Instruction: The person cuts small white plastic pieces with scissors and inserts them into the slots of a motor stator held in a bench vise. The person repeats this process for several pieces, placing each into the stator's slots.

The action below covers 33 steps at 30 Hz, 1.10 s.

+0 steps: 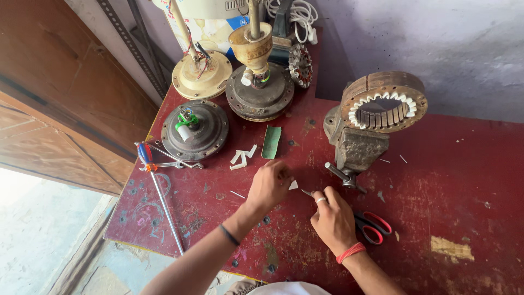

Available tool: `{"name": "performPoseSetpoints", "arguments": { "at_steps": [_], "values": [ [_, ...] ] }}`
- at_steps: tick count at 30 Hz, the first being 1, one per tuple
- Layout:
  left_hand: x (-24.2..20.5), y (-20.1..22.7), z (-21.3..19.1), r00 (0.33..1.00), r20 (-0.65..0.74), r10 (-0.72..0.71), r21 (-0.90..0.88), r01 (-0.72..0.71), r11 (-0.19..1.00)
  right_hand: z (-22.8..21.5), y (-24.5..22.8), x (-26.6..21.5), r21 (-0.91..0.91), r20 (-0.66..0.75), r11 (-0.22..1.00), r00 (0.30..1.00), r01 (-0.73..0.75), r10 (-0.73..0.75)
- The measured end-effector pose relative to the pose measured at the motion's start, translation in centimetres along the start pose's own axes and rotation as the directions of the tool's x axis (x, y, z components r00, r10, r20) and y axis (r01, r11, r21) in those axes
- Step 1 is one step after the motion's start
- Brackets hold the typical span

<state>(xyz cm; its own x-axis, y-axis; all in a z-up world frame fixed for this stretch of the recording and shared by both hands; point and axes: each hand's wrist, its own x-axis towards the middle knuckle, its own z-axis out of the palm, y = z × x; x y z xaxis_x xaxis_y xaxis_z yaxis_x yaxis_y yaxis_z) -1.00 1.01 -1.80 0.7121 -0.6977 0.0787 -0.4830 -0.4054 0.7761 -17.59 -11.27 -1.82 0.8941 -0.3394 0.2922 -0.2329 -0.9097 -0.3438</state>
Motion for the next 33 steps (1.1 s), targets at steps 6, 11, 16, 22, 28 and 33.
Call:
{"name": "performPoseSetpoints", "arguments": {
  "at_steps": [6, 11, 16, 22, 28, 33],
  "values": [
    [-3.4, 0.6, 0.3, 0.978, -0.074, 0.193, 0.212, -0.174, 0.962, -0.5, -0.5, 0.5, 0.028, 0.007, 0.997, 0.998, -0.068, 0.068],
    [-2.3, -0.2, -0.3, 0.95, 0.0, 0.311, 0.248, -0.301, 0.921, -1.3, -0.6, 1.9, 0.09, 0.134, 0.982, 0.979, -0.164, 0.151],
    [-3.1, 0.4, 0.3, 0.99, 0.031, 0.135, 0.194, -0.138, 0.971, -2.1, -0.8, 2.5, 0.064, 0.216, 0.976, 0.957, -0.21, 0.192],
    [-6.3, 1.1, 0.9, 0.934, -0.025, 0.356, 0.26, -0.338, 0.905, -2.6, -1.7, 3.1, 0.152, 0.209, 0.943, 0.943, -0.295, 0.261],
    [-6.2, 1.4, 0.6, 0.939, 0.095, 0.329, 0.32, -0.342, 0.884, -2.8, -1.7, 3.7, 0.133, 0.254, 0.94, 0.928, -0.313, 0.273],
    [-5.8, 1.9, 0.5, 0.949, 0.077, 0.304, 0.297, -0.313, 0.902, -2.4, -1.4, 3.5, 0.152, 0.22, 0.943, 0.94, -0.296, 0.26]
  ]
}}
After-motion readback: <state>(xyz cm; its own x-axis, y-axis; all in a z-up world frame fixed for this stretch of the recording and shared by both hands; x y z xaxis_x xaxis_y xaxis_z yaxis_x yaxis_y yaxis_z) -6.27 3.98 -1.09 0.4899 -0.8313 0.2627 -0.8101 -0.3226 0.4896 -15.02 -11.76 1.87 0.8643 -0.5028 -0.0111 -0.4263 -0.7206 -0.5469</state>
